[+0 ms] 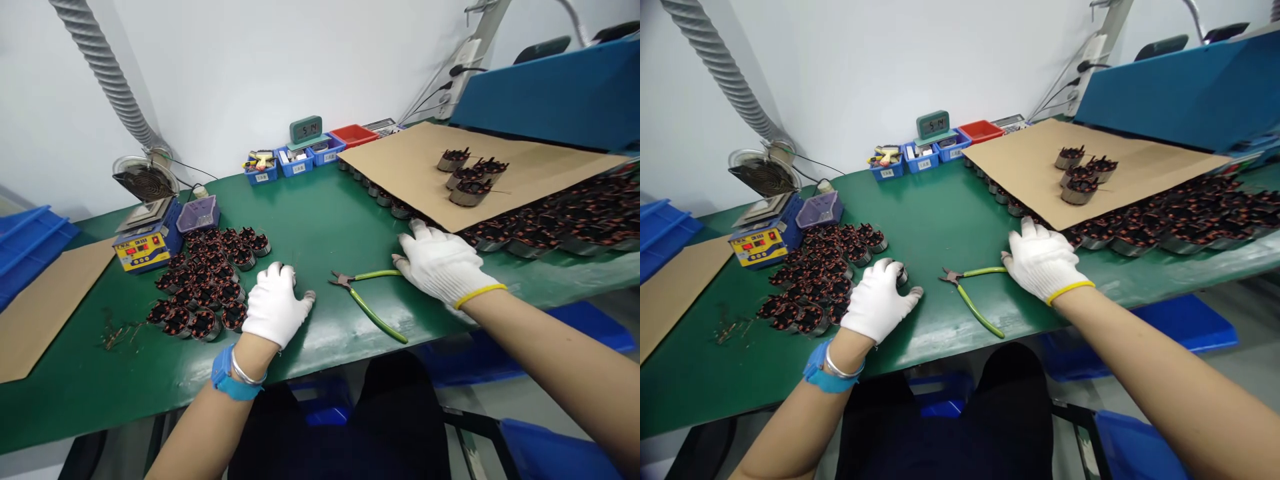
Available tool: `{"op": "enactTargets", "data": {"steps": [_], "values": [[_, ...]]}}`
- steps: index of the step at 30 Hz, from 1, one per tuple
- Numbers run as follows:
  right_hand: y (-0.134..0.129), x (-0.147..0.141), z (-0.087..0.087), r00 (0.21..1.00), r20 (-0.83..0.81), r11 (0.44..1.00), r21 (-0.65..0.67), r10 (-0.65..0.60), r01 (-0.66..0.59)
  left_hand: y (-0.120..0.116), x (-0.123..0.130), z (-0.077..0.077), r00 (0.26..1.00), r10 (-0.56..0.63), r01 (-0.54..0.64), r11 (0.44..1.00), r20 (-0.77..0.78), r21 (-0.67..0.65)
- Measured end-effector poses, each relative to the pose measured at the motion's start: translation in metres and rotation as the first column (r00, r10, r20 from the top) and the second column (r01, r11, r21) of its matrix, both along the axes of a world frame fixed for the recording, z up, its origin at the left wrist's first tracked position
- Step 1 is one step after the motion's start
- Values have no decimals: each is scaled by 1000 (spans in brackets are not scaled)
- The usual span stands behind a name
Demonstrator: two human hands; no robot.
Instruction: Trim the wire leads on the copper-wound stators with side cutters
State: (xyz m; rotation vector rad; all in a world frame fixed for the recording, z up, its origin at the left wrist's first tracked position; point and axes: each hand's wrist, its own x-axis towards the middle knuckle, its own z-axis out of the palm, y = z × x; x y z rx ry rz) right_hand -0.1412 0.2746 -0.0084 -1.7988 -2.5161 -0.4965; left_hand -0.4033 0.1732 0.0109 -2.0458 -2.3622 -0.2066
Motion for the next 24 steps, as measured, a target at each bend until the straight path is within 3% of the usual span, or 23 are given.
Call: {"op": "enactTargets", "data": {"steps": [3, 6, 7, 9, 13, 17, 21, 24], "values": [[-25, -11, 5, 958, -146, 967, -25, 246, -252, -2, 4, -2, 997, -75, 75, 997, -26, 9], [-52, -27, 3, 789, -287, 808, -78, 543, -584, -3, 7, -5, 992, -125, 125, 992, 13, 14], [-58, -31, 1, 748, -296, 762, -90, 594, -641, -3, 8, -5, 990, -134, 134, 991, 42, -2], [-62, -31, -5, 730, -268, 736, -99, 629, -670, -3, 9, -4, 984, -143, 149, 987, 108, -51], [-47, -18, -17, 817, -207, 826, -65, 538, -560, -3, 8, -1, 950, -224, 254, 959, 218, -125], [-40, -12, -20, 831, -366, 870, -100, 420, -484, -6, 9, -1, 915, -315, 356, 925, 253, -134], [-49, -19, -16, 840, -526, 806, -438, 128, -397, -7, 12, -3, 914, -302, 348, 927, 269, -141], [-50, -25, -15, 803, -593, 747, -508, 58, -429, -6, 13, -4, 916, -284, 338, 926, 283, -167]]}}
